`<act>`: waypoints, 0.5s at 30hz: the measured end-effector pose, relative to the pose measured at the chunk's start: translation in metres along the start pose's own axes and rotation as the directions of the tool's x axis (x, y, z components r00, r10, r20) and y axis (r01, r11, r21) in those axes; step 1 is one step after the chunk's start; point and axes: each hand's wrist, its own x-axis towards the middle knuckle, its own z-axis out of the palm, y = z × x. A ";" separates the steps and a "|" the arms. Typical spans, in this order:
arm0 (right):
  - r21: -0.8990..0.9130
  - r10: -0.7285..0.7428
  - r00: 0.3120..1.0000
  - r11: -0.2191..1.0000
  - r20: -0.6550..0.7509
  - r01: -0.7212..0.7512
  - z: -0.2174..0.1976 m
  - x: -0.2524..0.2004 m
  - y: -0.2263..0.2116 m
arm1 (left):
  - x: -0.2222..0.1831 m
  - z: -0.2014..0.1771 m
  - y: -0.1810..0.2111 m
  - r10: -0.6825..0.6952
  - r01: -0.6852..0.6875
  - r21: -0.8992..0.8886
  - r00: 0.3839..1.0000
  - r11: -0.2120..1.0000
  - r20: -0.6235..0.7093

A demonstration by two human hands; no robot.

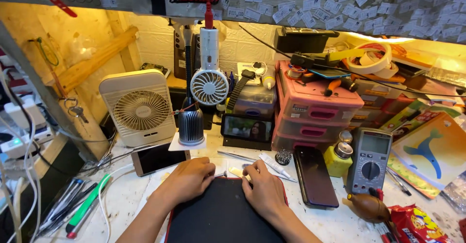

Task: Disassembling a mobile phone on a workbench to inspect internal components

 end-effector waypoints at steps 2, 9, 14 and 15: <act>-0.003 -0.002 1.000 1.000 0.009 0.002 -0.003 -0.001 -0.001 | -0.009 -0.003 0.010 -0.006 0.008 0.022 0.997 1.000 -0.074; -0.099 0.054 0.994 0.994 0.097 -0.044 0.009 -0.001 0.010 | -0.016 -0.009 0.037 -0.132 0.137 -0.071 0.989 0.988 0.064; -0.034 0.083 0.985 0.996 0.151 -0.079 0.001 -0.001 0.009 | -0.016 -0.001 0.009 -0.025 0.004 -0.116 0.983 0.993 -0.181; -0.019 0.099 0.984 0.995 0.146 -0.098 0.002 -0.001 0.010 | -0.021 -0.010 0.006 -0.123 0.086 -0.162 0.964 0.983 -0.234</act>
